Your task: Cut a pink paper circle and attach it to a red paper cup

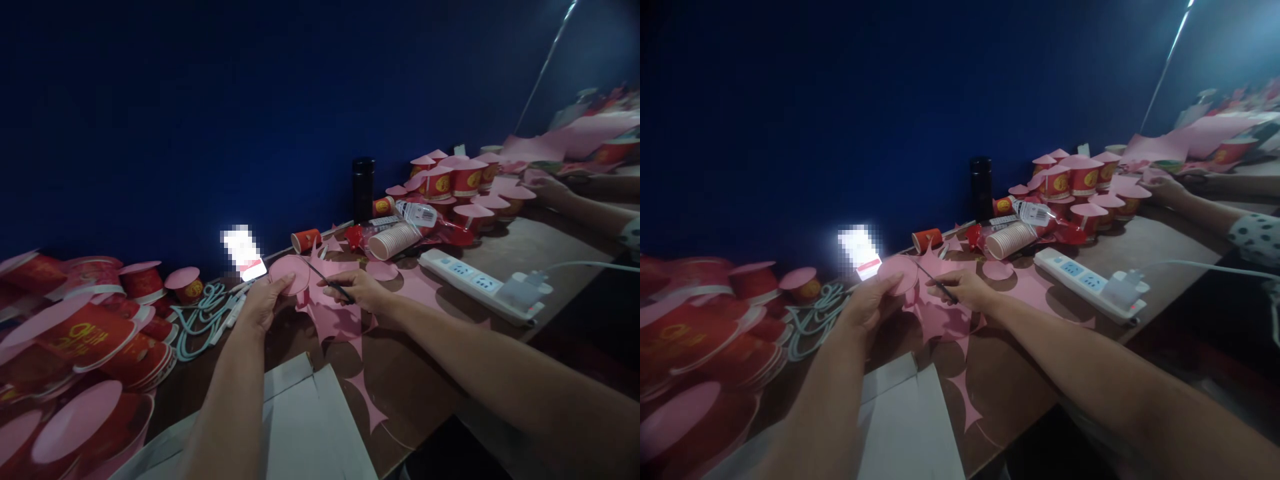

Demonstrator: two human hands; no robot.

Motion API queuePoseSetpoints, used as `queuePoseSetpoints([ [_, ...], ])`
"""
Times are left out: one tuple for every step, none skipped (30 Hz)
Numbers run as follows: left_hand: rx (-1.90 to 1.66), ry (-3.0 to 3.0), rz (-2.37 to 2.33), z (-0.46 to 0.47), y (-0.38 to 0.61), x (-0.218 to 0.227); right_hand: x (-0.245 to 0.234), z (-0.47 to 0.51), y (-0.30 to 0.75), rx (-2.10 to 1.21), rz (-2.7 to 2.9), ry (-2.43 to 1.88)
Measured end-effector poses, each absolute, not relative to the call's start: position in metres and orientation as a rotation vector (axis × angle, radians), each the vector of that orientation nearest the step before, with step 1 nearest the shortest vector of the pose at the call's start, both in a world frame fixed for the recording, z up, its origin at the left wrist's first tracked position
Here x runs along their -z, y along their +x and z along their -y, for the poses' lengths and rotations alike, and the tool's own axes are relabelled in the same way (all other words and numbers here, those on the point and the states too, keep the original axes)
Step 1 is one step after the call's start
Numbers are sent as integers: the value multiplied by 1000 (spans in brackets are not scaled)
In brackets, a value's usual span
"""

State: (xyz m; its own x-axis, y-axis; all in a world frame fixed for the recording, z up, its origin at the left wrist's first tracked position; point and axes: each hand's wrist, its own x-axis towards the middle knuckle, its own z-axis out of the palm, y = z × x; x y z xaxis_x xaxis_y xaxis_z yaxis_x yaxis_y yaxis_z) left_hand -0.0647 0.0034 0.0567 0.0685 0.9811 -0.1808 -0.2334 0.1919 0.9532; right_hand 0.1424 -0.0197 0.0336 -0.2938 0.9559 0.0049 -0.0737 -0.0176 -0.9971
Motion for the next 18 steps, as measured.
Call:
queuePoseSetpoints([
  [-1140, 922, -1081, -3, -65, -56, -33, 20, 142, -1461, 1366, -997],
  [-1139, 923, -1083, -3, -65, -56, -33, 19, 142, -1459, 1366, -995],
  [-1141, 923, -1088, -3, -65, -56, -32, 19, 142, -1460, 1364, -996],
  [-1145, 921, -1093, -3, -65, -56, -32, 19, 142, -1461, 1361, -998],
  [-1151, 918, -1098, -4, -65, -57, -32, 19, 142, -1465, 1361, -1001],
  [-1153, 918, -1103, -4, -65, -57, -31, 18, 142, -1468, 1364, -1002],
  [-1153, 919, -1106, -4, -66, -57, -31, 18, 143, -1470, 1367, -1003],
  [-1152, 923, -1107, -4, -66, -58, -30, 18, 143, -1469, 1372, -1003],
  [-1150, 926, -1109, -4, -66, -58, -29, 17, 143, -1467, 1375, -1003],
  [-1148, 929, -1110, -3, -66, -59, -28, 17, 143, -1468, 1376, -1002],
  [-1144, 930, -1108, -3, -67, -59, -27, 16, 144, -1471, 1377, -1000],
  [-1140, 930, -1105, -3, -67, -59, -26, 16, 144, -1476, 1378, -999],
  [-1135, 927, -1101, -3, -67, -60, -26, 16, 144, -1482, 1379, -1000],
  [-1128, 925, -1095, -2, -67, -60, -25, 15, 144, -1486, 1382, -1004],
  [-1122, 926, -1091, -2, -67, -60, -24, 15, 144, -1488, 1384, -1009],
  [-1114, 930, -1090, -1, -67, -60, -24, 15, 144, -1487, 1387, -1013],
  [-1106, 935, -1094, 0, -67, -61, -24, 16, 144, -1483, 1392, -1014],
  [-1098, 943, -1099, 0, -67, -61, -24, 16, 145, -1479, 1397, -1011],
])
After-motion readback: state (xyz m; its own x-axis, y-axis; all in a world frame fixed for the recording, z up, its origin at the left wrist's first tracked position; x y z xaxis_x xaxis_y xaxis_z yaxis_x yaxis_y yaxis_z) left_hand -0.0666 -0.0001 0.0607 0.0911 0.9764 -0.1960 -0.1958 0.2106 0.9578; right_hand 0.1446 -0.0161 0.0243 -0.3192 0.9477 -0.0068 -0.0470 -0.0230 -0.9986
